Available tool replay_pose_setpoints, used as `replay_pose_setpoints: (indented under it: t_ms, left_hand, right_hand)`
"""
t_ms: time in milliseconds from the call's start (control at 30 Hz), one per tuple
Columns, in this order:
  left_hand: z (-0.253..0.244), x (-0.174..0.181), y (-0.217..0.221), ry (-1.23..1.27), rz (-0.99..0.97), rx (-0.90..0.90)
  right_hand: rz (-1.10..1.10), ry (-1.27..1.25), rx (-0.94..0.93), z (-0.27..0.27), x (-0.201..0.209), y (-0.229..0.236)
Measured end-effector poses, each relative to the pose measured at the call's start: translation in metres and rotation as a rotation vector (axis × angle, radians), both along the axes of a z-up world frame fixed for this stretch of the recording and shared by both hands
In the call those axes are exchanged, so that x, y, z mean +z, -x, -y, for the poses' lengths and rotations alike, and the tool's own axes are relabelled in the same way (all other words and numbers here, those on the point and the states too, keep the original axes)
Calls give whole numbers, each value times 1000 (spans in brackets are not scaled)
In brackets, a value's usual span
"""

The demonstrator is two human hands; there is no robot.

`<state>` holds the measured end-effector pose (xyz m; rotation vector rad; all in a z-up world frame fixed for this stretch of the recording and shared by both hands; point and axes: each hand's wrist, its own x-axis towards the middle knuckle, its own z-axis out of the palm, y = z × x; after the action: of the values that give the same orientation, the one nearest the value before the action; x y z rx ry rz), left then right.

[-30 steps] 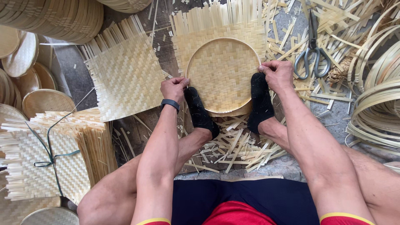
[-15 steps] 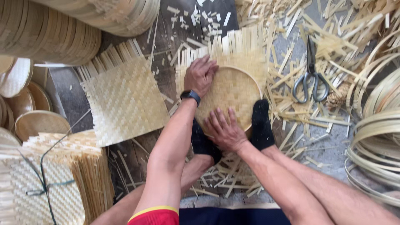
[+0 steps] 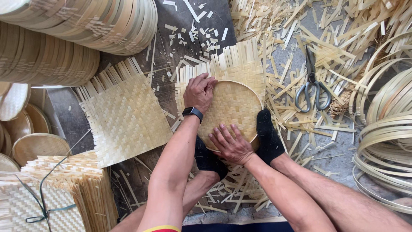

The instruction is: The person constructs bamboo trays by weaving strips onto circular frames, trimming excess material with shears, and assembling the components by hand.

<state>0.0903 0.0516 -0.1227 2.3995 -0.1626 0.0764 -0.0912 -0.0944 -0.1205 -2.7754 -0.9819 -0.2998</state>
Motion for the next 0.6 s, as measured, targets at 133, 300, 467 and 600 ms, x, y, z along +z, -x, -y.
replay_pose_setpoints:
  t_ms: [133,300,467,600]
  left_hand:
    - [0,4,0,-12,11,-9]
    - [-2,5,1,-22,25,-15]
    - [0,6,-4,-31,-14,-18]
    - [1,3,0,-28,-2,2]
  right_hand:
    - [-130,1,-2,-1,13,1]
    - [-437,-27,110,27,36,-26]
    - [-111,199,186,41,27,-31]
    - [55,148,181,44,9,-30]
